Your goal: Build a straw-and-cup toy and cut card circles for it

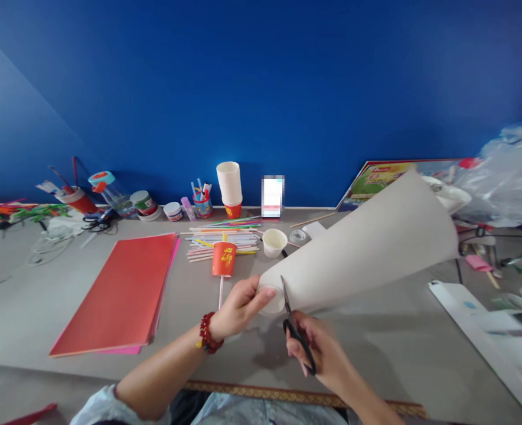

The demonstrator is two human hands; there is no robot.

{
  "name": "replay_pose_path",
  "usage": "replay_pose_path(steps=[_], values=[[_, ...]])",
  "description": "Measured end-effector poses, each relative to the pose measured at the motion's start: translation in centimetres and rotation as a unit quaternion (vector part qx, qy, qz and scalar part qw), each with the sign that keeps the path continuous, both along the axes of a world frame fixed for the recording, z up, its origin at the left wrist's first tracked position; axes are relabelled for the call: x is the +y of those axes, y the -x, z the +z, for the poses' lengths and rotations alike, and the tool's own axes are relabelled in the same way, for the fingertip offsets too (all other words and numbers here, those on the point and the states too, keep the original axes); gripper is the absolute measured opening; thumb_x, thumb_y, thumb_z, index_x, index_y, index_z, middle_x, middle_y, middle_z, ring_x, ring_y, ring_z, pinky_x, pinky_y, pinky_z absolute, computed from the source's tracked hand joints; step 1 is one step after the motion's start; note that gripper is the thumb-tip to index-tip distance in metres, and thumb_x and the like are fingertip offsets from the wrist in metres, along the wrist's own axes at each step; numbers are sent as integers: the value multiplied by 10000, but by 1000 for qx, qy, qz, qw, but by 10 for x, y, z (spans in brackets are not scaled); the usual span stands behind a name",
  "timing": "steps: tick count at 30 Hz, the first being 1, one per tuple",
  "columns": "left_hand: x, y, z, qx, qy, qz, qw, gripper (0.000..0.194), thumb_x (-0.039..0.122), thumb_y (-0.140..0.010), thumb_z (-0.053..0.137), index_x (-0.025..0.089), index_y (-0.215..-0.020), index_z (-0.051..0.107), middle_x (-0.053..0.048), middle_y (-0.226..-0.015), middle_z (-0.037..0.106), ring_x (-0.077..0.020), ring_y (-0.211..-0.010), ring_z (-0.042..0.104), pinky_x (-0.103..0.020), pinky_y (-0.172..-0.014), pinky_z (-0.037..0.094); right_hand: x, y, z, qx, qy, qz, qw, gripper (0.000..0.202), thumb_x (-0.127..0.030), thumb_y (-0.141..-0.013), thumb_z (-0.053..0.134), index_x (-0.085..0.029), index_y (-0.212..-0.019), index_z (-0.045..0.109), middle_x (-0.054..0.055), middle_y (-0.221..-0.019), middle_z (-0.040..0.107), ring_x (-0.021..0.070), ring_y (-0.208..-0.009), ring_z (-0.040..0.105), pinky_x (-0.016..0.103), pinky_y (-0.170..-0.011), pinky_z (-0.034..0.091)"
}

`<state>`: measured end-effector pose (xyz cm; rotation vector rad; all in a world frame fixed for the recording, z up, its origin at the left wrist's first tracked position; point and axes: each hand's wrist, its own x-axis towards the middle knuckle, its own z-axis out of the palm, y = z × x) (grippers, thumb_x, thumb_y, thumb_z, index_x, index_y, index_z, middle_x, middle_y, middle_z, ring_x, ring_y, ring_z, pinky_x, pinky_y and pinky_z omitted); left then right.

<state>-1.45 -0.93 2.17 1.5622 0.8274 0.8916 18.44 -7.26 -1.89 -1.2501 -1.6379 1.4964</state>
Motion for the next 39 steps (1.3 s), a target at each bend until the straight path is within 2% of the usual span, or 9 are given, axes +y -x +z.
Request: replay_pose_path(steps=[15,21,28,33,39], values=[[3,0,4,1,-9,0,1000,374,470,-944,495,121,-851,594,-10,-742,534,-112,-662,435,-216,-594,375,0,-1,3,10,-27,-8,1000,571,-764,-807,498,-202,-709,476,-41,-565,465,69,-428,400,176,-367,323],[4,1,3,8,-13,-6,1000,372,470,-946,491,122,-872,599,-17,-758,548,-118,-674,450,-219,-603,383,0,-3,1,20,-12,-7,1000,557,-751,-808,511,-202,-721,467,-52,-562,455,63,-418,398,164,-355,318],[5,3,7,26,6,-22,999,384,489,-944,481,124,-877,583,-8,-744,513,-121,-671,429,-234,-603,369,5,-3,12,4,5,-2,1000,593,-786,-741,541,-215,-646,414,-50,-534,441,59,-406,362,189,-359,273],[8,3,8,41,9,-31,999,422,533,-933,474,130,-868,580,-3,-734,509,-118,-657,423,-228,-585,357,6,-5,12,14,72,-6,997,621,-825,-687,554,-228,-675,382,-56,-550,457,52,-387,342,196,-352,271],[10,3,9,17,34,-45,998,425,533,-925,493,122,-870,584,1,-728,512,-112,-652,423,-221,-579,351,8,-5,17,17,39,3,999,611,-791,-707,570,-220,-624,369,-56,-518,418,62,-443,366,199,-416,318]])
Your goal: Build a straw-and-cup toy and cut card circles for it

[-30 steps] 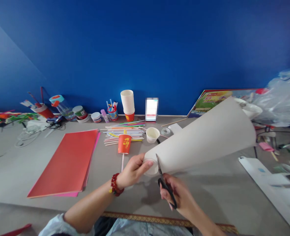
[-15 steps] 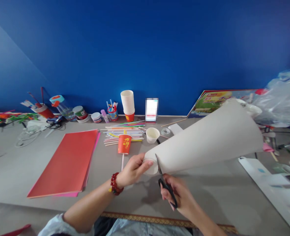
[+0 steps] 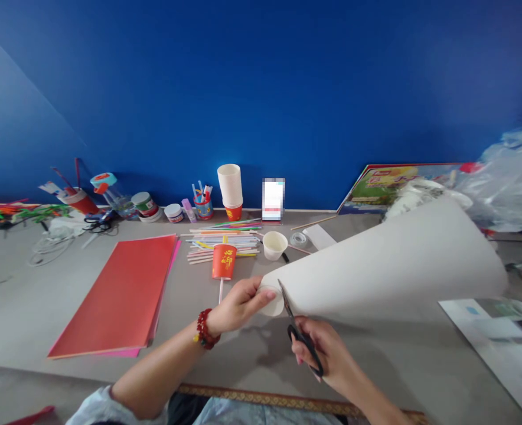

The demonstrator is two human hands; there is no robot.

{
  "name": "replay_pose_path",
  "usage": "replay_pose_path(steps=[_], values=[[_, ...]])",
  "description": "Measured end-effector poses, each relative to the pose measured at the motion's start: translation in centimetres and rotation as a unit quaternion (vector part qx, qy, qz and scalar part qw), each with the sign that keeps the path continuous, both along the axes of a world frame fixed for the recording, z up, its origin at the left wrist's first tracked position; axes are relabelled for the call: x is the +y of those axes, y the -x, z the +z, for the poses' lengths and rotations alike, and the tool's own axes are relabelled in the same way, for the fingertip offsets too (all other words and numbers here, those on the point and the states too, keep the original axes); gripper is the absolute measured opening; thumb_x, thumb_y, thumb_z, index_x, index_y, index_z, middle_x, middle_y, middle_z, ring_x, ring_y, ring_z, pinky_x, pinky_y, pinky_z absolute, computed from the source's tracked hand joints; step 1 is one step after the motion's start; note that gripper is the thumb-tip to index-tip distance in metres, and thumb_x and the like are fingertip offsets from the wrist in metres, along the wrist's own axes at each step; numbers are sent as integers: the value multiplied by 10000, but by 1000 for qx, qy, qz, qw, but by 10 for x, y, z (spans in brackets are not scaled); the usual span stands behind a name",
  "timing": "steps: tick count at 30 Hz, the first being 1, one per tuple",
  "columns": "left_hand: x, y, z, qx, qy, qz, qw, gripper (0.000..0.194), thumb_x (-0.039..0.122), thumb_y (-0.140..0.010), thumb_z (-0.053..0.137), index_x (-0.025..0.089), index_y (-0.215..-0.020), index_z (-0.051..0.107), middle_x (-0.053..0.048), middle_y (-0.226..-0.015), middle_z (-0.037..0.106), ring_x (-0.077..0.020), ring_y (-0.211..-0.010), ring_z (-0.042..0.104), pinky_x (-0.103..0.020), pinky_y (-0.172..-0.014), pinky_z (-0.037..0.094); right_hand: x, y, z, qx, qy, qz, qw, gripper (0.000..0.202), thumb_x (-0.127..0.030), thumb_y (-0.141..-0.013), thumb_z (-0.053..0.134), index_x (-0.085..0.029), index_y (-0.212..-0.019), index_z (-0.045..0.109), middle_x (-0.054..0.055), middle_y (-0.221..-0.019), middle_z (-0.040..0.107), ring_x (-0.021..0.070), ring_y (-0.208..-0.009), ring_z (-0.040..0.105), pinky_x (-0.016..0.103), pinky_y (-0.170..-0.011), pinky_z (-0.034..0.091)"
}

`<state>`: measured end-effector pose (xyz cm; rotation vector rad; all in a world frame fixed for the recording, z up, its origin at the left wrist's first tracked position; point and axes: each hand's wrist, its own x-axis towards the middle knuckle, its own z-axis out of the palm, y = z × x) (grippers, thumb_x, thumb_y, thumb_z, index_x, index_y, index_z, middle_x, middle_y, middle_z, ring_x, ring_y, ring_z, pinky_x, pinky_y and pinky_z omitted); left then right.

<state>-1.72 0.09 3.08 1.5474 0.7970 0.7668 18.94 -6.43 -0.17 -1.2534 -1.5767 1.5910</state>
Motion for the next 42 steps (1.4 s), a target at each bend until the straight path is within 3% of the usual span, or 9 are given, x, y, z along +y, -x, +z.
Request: replay_pose_path(steps=[8,19,25,29,36,42], values=[[2,0,1,-17,7,-13,1000,413,515,-930,497,117,-923,604,-12,-745,537,-115,-654,423,-226,-584,345,-4,-4,-6,-11,46,7,999,595,-797,-707,557,-219,-703,415,-58,-528,460,47,-346,343,159,-279,248],[4,1,0,5,9,-24,1000,420,542,-924,486,133,-872,571,-1,-724,495,-114,-648,399,-227,-567,327,1,-4,9,28,36,6,999,620,-797,-704,590,-222,-632,368,-60,-506,434,41,-374,320,190,-341,264],[8,3,0,-13,34,-48,998,395,509,-923,519,123,-889,596,-1,-744,537,-104,-651,428,-220,-579,347,0,-11,2,23,47,26,998,584,-770,-751,574,-215,-692,400,-64,-514,476,30,-324,319,171,-288,251],[10,4,-2,2,45,-51,998,408,526,-915,522,125,-872,584,14,-708,511,-98,-628,410,-218,-561,327,0,-13,0,29,76,48,996,615,-802,-714,579,-215,-717,397,-60,-526,525,35,-301,360,157,-268,273],[5,0,1,14,40,-66,997,427,557,-911,498,139,-872,577,-3,-730,517,-117,-649,410,-241,-583,326,2,-13,14,39,89,70,993,633,-804,-708,577,-182,-729,466,-29,-581,578,34,-308,414,158,-294,270],[0,-2,3,27,25,-45,998,418,563,-914,489,155,-826,524,21,-702,456,-107,-627,374,-229,-556,300,1,-11,15,37,93,39,994,624,-782,-661,646,-186,-712,465,-43,-572,543,34,-340,400,157,-306,317]])
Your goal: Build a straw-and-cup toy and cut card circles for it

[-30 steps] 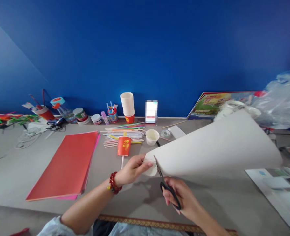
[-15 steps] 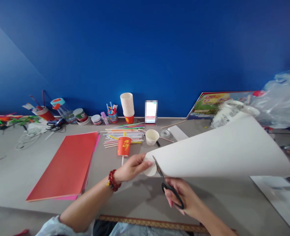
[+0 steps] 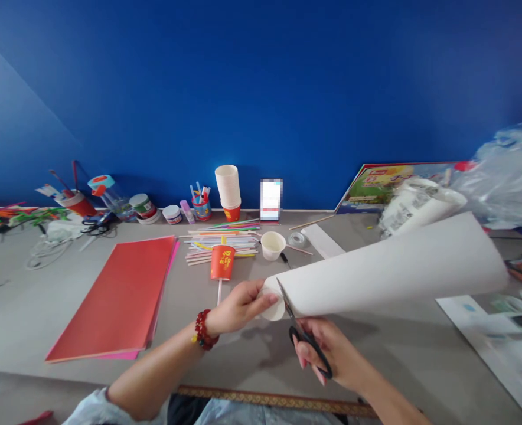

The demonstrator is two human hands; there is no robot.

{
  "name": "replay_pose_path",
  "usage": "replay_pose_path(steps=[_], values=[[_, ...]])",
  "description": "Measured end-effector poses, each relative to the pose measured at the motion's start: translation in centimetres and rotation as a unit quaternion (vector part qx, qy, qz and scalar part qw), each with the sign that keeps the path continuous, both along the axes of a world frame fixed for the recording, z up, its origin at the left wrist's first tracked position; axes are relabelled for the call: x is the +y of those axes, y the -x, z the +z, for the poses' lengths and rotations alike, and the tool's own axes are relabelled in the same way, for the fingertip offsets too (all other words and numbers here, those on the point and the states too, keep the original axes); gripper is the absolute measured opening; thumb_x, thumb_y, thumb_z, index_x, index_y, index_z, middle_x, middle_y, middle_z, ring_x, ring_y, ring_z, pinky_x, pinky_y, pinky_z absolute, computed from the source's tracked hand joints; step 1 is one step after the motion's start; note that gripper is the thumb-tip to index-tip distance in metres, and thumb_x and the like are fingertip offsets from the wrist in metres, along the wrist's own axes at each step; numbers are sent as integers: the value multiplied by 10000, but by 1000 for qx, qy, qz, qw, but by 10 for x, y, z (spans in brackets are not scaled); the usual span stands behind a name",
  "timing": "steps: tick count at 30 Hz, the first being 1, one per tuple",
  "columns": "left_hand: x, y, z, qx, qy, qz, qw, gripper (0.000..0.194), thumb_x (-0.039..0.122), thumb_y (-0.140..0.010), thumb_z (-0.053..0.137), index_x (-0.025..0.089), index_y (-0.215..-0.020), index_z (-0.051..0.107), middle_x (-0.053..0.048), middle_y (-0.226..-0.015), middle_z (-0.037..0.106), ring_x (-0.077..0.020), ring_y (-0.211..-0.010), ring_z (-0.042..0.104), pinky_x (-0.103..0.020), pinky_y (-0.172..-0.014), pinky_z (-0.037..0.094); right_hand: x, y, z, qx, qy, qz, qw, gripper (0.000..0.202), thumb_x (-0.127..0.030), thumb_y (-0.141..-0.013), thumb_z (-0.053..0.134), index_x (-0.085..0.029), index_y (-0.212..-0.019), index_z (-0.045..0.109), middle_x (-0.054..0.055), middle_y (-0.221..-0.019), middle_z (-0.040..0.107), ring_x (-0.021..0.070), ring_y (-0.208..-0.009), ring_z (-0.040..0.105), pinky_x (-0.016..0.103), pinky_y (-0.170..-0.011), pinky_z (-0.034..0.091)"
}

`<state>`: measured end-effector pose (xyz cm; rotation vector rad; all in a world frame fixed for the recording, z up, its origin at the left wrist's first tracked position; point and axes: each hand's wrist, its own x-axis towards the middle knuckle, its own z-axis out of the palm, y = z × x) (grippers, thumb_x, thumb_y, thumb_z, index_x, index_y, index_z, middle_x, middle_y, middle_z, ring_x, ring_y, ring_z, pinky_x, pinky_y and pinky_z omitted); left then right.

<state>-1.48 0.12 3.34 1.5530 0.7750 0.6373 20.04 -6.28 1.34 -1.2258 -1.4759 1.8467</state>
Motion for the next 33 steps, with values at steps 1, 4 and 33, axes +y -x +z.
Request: replay_pose_path(steps=[1,4,33], values=[[-1,0,0,3,-2,3,1000,417,561,-916,487,155,-830,523,21,-702,452,-107,-625,372,-228,-554,298,0,0,-1,2,1,-5,1000,619,-774,-663,653,-186,-715,466,-44,-579,540,33,-347,400,157,-311,330],[-2,-1,1,5,-4,7,1000,408,550,-923,480,153,-836,521,20,-705,441,-107,-628,361,-227,-549,289,-1,0,-6,11,-5,-15,1000,597,-748,-675,668,-186,-728,470,-48,-594,530,34,-362,398,157,-317,354],[-3,0,6,12,-16,-4,1000,372,504,-935,483,154,-813,512,24,-695,460,-103,-622,384,-217,-542,306,-1,-1,-10,-38,-35,-24,998,470,-581,-720,674,-206,-628,405,-43,-546,446,96,-493,438,231,-474,322]])
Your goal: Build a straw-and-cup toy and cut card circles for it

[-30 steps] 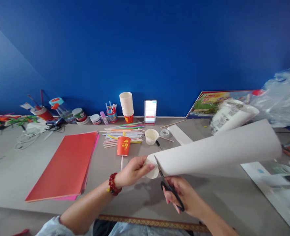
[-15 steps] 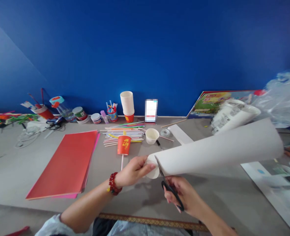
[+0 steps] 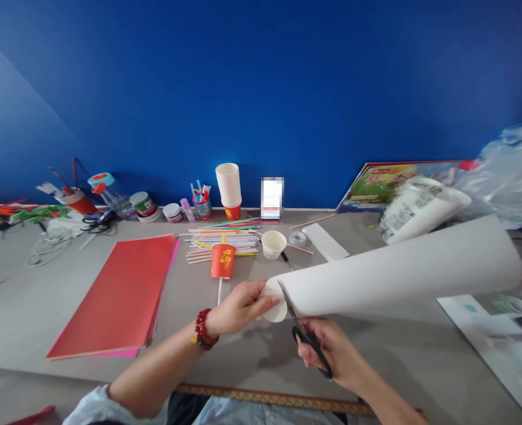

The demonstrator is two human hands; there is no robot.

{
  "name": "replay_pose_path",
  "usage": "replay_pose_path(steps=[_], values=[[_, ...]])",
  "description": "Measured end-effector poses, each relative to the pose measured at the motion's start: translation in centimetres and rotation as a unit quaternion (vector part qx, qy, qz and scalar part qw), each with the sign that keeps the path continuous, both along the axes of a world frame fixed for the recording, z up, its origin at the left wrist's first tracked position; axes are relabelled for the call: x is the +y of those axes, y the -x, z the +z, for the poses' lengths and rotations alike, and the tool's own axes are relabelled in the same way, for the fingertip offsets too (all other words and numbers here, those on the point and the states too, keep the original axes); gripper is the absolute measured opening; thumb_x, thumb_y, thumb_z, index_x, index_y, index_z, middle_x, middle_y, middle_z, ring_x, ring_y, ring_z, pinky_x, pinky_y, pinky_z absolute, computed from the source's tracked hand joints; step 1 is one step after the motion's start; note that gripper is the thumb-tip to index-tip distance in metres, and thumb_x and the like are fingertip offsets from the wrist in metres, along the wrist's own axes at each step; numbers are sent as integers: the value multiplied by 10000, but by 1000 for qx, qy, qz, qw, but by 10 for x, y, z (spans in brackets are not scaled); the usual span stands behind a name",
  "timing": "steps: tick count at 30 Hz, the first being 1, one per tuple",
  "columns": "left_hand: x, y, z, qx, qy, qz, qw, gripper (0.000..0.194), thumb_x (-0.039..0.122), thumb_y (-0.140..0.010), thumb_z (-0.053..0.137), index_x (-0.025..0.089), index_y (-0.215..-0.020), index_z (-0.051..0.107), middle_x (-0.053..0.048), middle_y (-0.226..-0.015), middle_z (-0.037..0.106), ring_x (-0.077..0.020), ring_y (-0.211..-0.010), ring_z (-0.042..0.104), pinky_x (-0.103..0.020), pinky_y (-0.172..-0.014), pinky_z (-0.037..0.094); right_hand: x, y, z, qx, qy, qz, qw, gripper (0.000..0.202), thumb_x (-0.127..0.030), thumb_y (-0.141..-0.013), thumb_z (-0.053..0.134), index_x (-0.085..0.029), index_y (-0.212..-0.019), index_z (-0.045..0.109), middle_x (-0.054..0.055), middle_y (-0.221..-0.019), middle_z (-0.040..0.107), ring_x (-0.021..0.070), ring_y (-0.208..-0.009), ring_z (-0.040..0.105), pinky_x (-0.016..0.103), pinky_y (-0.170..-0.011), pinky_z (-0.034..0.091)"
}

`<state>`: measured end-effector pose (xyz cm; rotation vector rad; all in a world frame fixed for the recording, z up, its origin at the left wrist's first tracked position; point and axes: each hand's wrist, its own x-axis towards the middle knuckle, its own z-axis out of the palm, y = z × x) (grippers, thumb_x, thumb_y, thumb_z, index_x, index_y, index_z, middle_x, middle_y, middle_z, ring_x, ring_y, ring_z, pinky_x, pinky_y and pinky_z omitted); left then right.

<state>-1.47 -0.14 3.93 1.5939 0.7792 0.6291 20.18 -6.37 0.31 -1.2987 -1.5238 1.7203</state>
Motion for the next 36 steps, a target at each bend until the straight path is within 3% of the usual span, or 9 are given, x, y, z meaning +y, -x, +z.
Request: replay_pose_path(steps=[4,9,14,19,24,28,31,36], values=[[1,1,0,-5,4,-8,1000,381,509,-934,486,149,-816,527,19,-700,473,-102,-624,389,-215,-545,314,0,0,-3,8,-2,-4,1000,483,-595,-719,689,-202,-637,419,-46,-558,445,87,-487,422,226,-467,314],[2,3,0,-14,1,-9,1000,372,489,-927,518,132,-840,573,7,-709,498,-101,-628,407,-210,-542,321,1,3,3,15,-8,-4,1000,595,-722,-632,708,-203,-606,418,-45,-527,446,82,-450,435,214,-428,328],[-7,-4,-7,-103,63,84,989,399,523,-807,675,127,-848,652,-25,-770,588,-135,-703,494,-234,-634,405,-2,5,-1,97,-4,-4,995,648,-827,-682,588,-189,-708,478,-54,-493,485,41,-307,347,173,-301,249],[-17,-13,-16,-127,97,143,977,366,492,-824,670,126,-824,684,-18,-736,603,-123,-677,481,-225,-634,403,-7,9,-7,146,15,-15,989,623,-790,-711,609,-181,-752,483,-44,-546,530,27,-301,362,153,-298,298],[-11,-7,-6,-102,54,92,989,345,445,-902,585,118,-870,685,-46,-796,644,-136,-716,526,-233,-668,424,-8,6,10,122,21,7,992,595,-750,-763,597,-162,-776,506,-6,-641,583,33,-354,438,156,-343,341],[-6,0,3,-53,7,51,997,356,444,-926,539,117,-834,645,-32,-761,591,-126,-689,487,-226,-634,403,-9,4,23,72,45,-9,996,628,-781,-693,637,-179,-754,469,-36,-626,535,31,-371,407,160,-353,344],[-6,2,2,-31,-3,26,999,362,454,-926,530,123,-802,607,-9,-726,524,-118,-670,434,-223,-604,366,-8,3,22,49,38,-14,998,630,-785,-677,647,-189,-740,452,-52,-613,484,39,-409,384,165,-370,351],[-7,3,-1,-23,-1,17,1000,364,469,-926,523,132,-799,579,2,-727,493,-119,-670,413,-231,-606,353,-6,1,14,24,-8,-15,1000,553,-716,-755,638,-190,-754,467,-39,-641,479,57,-470,382,163,-388,359]])
